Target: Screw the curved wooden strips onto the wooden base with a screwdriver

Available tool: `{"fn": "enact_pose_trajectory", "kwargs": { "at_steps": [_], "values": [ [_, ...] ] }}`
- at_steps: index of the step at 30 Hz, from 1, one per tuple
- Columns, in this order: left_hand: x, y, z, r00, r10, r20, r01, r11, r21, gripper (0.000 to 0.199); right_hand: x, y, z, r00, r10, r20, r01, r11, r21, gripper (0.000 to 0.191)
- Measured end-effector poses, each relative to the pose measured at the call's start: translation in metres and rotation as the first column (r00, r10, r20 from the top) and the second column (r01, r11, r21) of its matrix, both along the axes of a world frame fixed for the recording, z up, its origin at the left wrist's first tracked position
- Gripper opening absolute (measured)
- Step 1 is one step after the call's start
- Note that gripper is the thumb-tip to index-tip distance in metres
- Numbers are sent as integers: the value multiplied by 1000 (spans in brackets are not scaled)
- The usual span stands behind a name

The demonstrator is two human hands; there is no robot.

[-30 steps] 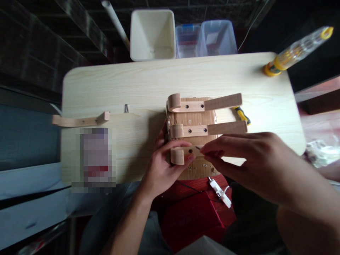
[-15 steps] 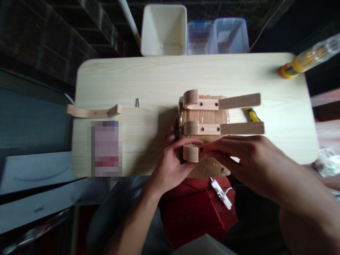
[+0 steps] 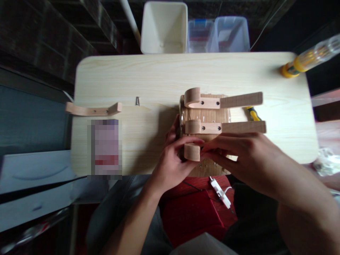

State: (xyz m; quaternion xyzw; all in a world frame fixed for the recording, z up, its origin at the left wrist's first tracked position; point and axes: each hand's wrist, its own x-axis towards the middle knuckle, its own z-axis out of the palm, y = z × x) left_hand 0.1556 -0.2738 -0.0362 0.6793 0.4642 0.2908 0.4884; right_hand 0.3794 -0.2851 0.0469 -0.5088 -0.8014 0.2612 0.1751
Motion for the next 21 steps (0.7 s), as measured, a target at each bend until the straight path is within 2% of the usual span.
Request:
{"fn": "enact_pose_trajectory", "kwargs": {
  "at_steps": [14, 19, 21],
  "values": [
    [1, 0, 0, 1000, -5, 4, 5, 1000, -3, 29, 0, -2, 1, 1000, -21, -2, 21, 999, -27, 18],
    [0, -1, 0, 1000, 2, -9, -2, 1000, 6, 32, -2, 0, 3, 1000, 20, -13, -20, 1000, -22, 36],
    [0, 0, 0, 1000, 0, -4, 0, 1000, 10, 32, -2, 1, 2, 1000, 25, -5, -25, 1000, -5, 34]
  ]
}}
